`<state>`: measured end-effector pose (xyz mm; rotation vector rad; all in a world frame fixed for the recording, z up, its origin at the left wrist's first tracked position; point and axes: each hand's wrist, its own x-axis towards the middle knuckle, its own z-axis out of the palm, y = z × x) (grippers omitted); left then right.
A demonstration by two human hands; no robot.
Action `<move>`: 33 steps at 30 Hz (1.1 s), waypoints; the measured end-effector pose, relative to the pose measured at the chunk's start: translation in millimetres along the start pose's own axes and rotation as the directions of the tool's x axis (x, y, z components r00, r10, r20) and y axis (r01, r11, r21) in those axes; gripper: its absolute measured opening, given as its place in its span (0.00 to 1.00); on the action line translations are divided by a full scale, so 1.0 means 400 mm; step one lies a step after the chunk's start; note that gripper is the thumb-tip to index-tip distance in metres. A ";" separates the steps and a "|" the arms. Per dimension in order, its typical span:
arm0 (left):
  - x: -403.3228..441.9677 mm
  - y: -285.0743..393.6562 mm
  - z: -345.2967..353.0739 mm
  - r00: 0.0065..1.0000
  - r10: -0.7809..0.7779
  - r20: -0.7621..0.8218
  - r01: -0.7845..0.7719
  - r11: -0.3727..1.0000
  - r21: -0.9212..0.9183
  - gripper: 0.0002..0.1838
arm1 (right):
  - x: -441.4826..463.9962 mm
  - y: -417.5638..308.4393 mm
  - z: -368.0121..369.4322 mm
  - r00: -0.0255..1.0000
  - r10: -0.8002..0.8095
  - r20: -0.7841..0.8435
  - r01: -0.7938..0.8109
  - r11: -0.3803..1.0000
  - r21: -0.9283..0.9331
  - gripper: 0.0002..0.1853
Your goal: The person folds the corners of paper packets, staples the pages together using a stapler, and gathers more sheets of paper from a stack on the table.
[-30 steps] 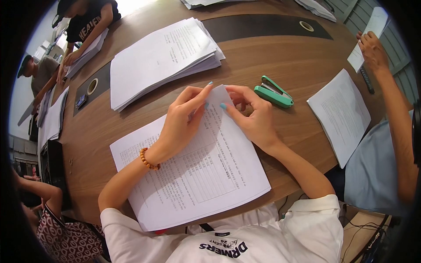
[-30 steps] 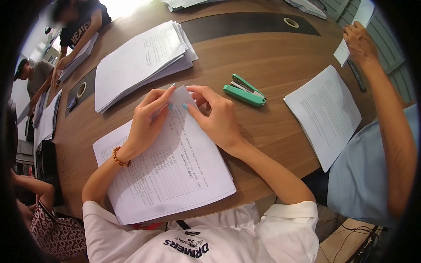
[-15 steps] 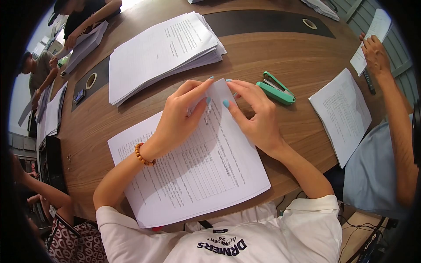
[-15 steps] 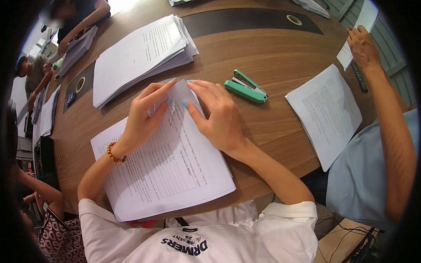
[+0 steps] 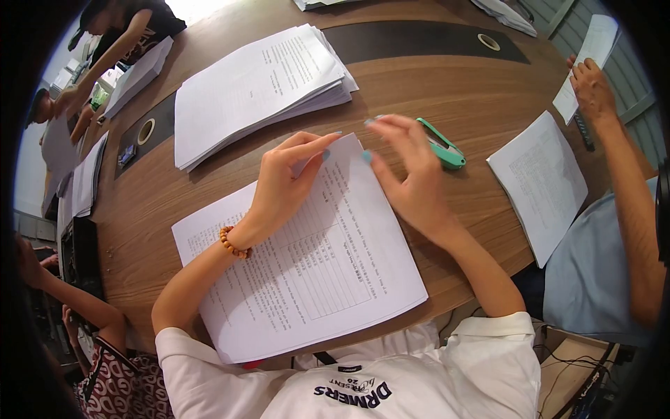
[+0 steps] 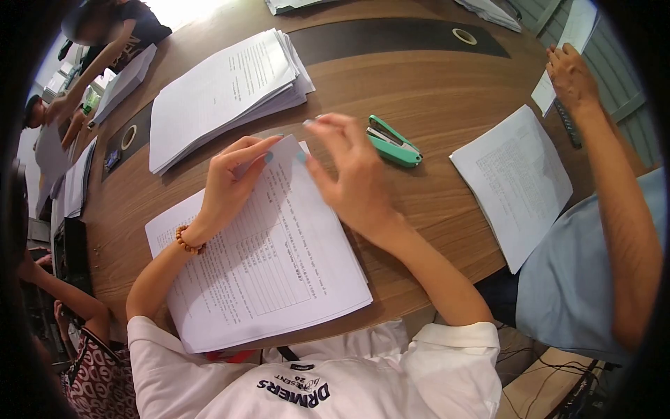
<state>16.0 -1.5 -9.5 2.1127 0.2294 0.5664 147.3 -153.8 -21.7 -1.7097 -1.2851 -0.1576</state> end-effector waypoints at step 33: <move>-0.010 -0.035 0.028 0.985 0.127 -0.119 -0.135 0.989 -0.063 0.16 | 0.218 -0.045 -0.103 0.667 0.006 0.745 0.251 0.940 -0.232 0.19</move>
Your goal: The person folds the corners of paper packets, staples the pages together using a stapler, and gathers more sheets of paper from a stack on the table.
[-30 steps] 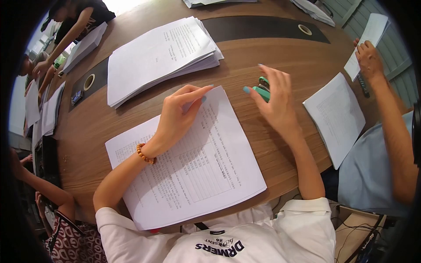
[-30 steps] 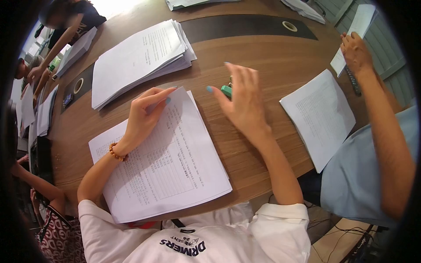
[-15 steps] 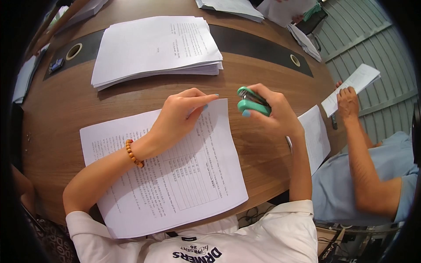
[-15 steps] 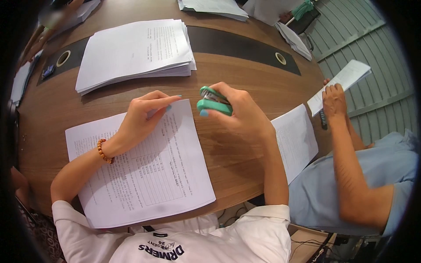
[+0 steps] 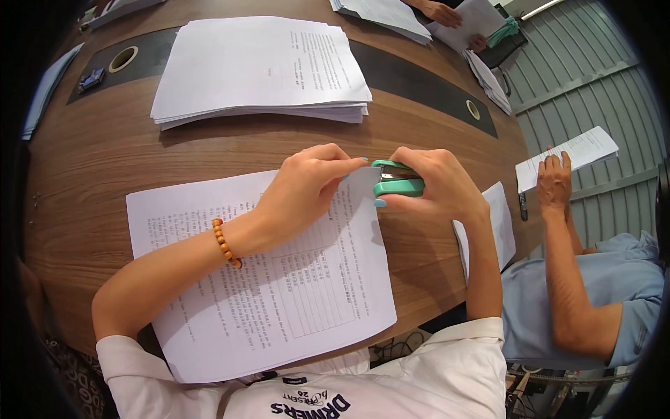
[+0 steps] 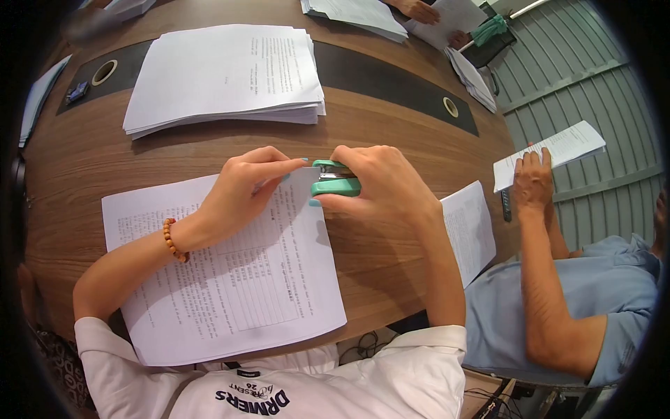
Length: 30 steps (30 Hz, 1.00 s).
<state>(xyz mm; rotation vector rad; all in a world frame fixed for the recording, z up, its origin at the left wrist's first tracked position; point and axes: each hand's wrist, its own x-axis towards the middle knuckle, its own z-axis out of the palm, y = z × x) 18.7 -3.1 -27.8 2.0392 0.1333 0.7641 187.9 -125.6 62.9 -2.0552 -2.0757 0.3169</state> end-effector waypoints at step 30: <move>0.010 0.018 -0.016 0.998 -0.020 0.052 0.018 0.999 0.047 0.16 | 0.026 0.065 0.049 0.993 -0.116 -0.021 0.116 0.993 0.006 0.17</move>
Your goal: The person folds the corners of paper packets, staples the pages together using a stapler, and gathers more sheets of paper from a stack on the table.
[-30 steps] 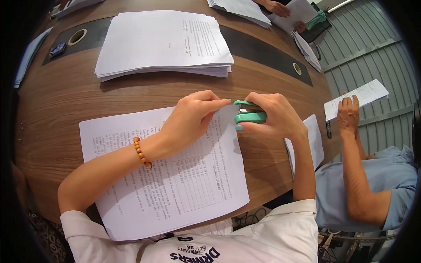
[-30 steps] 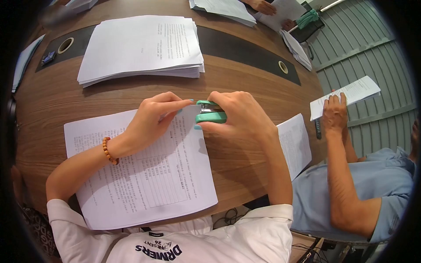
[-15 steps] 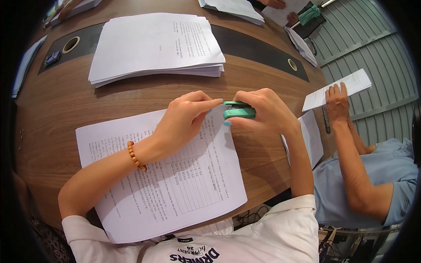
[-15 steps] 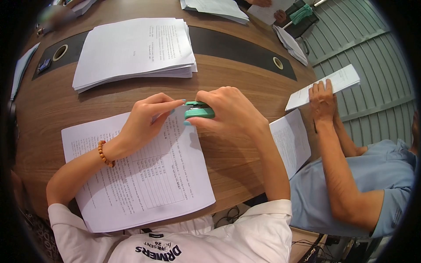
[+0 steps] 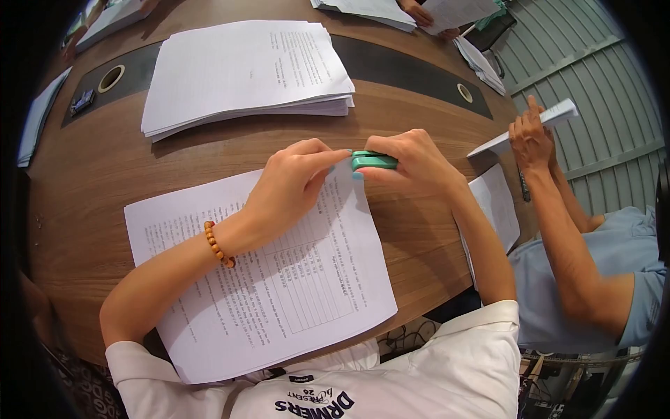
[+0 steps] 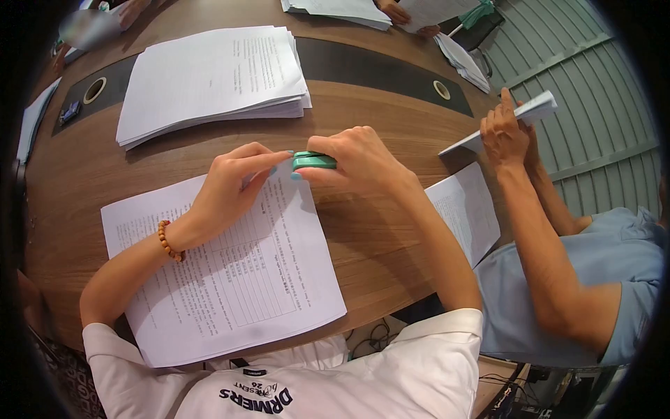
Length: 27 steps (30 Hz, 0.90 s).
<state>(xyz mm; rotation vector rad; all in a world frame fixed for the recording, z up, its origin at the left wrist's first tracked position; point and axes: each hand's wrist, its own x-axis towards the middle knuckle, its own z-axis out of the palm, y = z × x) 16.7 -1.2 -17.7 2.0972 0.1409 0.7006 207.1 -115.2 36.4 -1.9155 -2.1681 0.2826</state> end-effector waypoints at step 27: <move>0.231 0.177 -0.592 0.939 -0.013 -0.343 0.307 0.482 0.821 0.15 | -0.172 0.141 0.129 0.838 0.496 -0.229 -0.046 0.481 0.875 0.20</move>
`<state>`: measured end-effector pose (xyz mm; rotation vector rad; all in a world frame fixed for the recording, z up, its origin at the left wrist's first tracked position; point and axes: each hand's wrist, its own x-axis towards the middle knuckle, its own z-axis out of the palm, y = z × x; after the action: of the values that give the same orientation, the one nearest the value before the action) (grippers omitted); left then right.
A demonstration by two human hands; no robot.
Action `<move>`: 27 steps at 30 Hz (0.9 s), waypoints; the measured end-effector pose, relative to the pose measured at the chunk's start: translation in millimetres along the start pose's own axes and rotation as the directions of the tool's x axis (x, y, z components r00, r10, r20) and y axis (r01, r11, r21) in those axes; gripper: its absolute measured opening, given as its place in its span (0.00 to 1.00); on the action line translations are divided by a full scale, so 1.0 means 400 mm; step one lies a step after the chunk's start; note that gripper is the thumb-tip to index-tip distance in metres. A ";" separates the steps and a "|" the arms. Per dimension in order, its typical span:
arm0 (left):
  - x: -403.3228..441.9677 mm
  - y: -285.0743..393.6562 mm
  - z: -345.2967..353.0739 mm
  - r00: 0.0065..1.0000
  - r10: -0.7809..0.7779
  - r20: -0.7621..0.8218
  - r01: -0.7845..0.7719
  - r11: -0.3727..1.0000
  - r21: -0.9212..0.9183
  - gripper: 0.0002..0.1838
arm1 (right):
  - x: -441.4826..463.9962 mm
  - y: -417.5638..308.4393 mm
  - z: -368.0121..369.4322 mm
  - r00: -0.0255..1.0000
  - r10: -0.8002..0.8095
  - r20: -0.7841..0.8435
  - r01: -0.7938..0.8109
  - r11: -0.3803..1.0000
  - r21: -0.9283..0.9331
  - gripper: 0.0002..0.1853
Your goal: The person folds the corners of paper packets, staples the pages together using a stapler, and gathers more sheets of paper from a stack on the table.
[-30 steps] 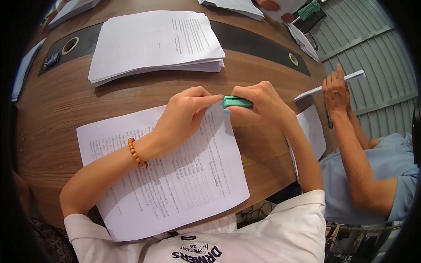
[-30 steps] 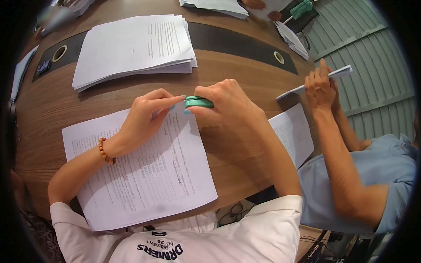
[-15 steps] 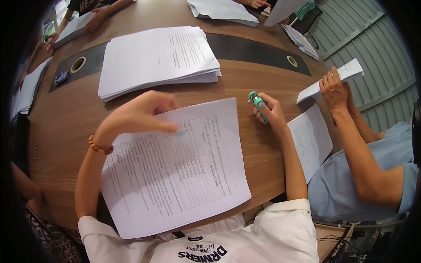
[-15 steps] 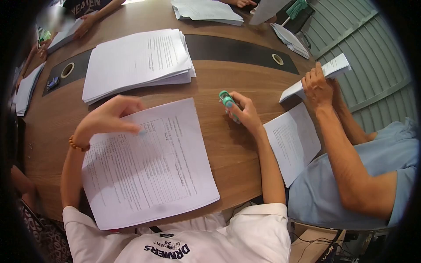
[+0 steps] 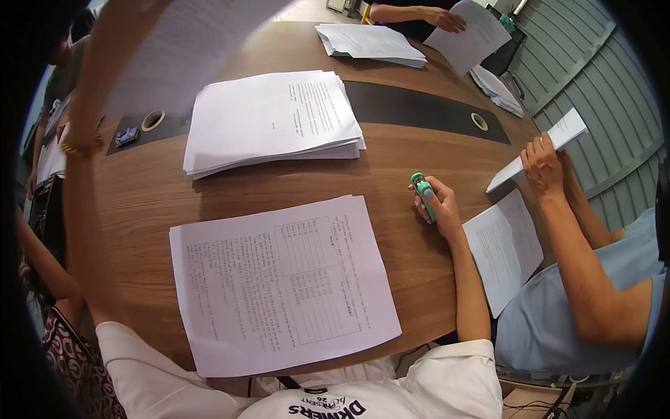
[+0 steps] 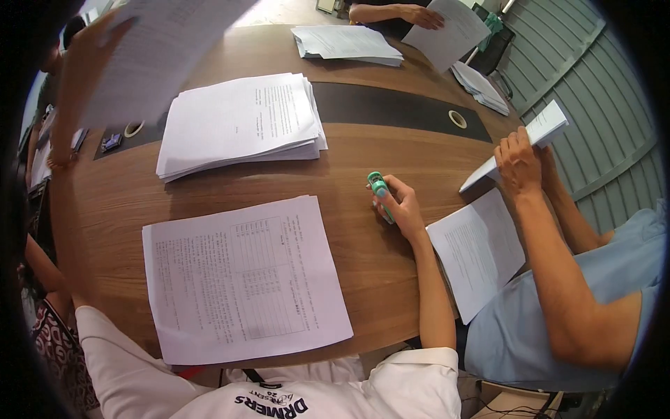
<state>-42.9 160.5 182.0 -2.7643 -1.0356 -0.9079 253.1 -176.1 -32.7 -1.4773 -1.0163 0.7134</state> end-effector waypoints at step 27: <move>-0.293 0.184 0.388 0.906 0.360 0.222 -0.381 0.922 0.062 0.21 | -0.014 -0.019 0.076 0.892 -0.423 -0.162 0.184 0.666 -0.723 0.21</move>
<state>10.6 73.0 0.9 -2.8639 -0.5184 -0.5085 222.4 -167.3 -30.8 -1.9060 -1.3092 -0.2147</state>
